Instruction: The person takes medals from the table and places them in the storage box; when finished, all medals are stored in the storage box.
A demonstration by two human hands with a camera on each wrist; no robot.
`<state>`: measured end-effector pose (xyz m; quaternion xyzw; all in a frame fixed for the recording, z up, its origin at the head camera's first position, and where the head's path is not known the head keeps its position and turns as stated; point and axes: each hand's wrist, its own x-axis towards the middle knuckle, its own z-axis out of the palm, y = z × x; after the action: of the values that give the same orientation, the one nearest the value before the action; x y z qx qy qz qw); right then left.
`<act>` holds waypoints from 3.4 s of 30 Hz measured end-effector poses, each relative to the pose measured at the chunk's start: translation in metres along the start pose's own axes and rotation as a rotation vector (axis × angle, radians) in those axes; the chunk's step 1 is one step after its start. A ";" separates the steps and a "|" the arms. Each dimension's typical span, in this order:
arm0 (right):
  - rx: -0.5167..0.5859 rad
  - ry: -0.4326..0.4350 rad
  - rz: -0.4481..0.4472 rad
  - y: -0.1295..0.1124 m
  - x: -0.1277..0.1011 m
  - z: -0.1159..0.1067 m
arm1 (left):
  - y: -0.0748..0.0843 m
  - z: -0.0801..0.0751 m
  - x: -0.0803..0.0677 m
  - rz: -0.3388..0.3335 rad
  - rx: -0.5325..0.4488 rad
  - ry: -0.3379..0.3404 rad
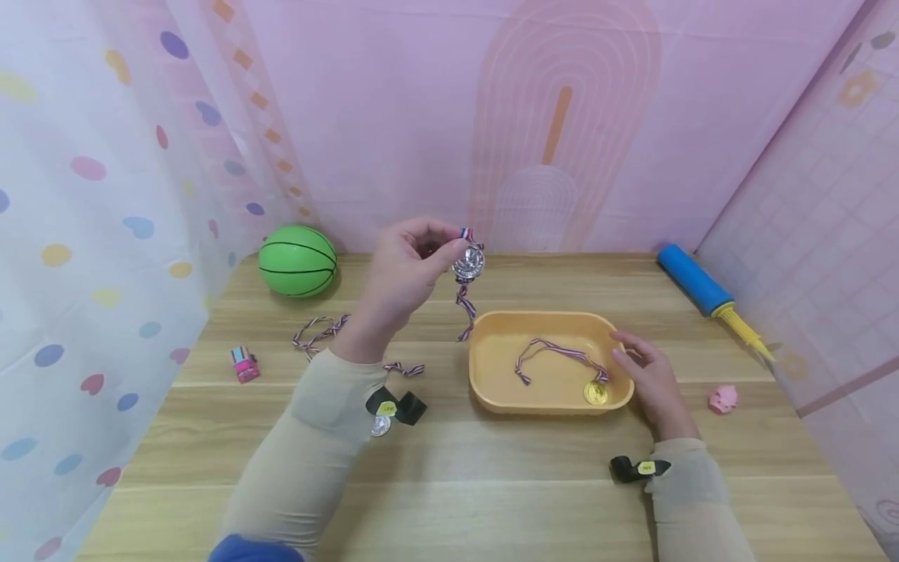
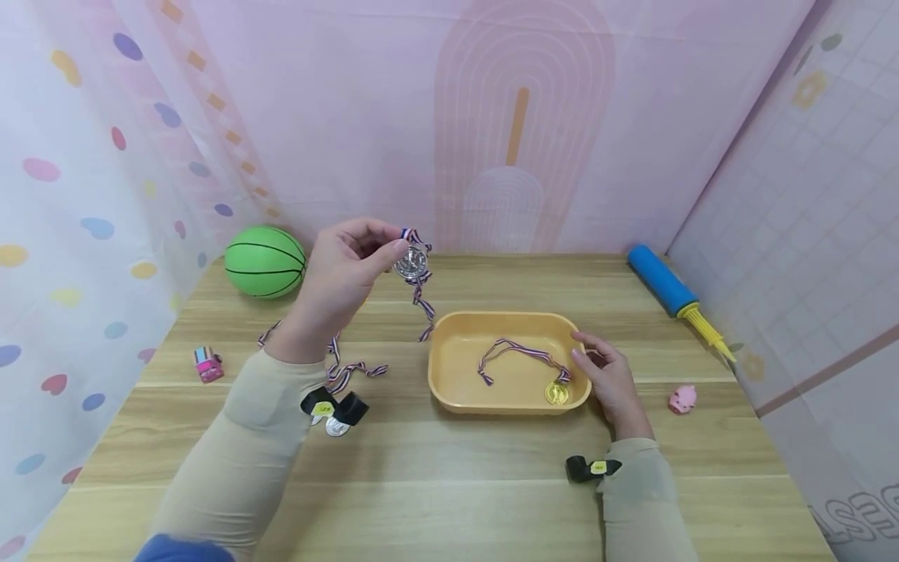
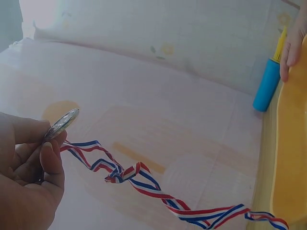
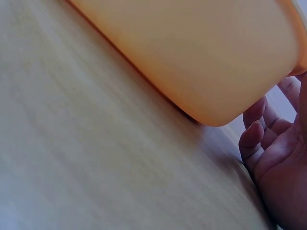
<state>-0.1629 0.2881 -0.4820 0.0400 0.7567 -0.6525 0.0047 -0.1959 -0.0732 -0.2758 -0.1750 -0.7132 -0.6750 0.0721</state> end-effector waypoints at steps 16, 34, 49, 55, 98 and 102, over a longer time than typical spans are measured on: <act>0.021 0.001 -0.024 0.004 0.004 0.001 | -0.040 0.028 0.002 -0.107 0.041 -0.042; 0.004 0.018 0.003 0.001 0.001 -0.001 | -0.100 0.067 -0.012 -0.266 0.180 -0.197; 0.002 0.012 -0.014 0.002 0.002 -0.001 | -0.130 0.108 -0.018 -0.386 0.336 -0.353; -0.031 0.016 0.010 0.000 0.003 -0.001 | -0.137 0.125 -0.017 -0.360 0.353 -0.400; 0.044 0.014 -0.028 0.002 0.005 -0.002 | -0.171 0.172 -0.026 -0.266 0.667 -0.638; 0.058 0.007 -0.028 0.002 0.006 -0.002 | -0.171 0.171 -0.026 -0.261 0.658 -0.633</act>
<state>-0.1682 0.2905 -0.4839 0.0319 0.7380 -0.6740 -0.0081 -0.2081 0.0873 -0.4588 -0.2488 -0.8920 -0.3302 -0.1827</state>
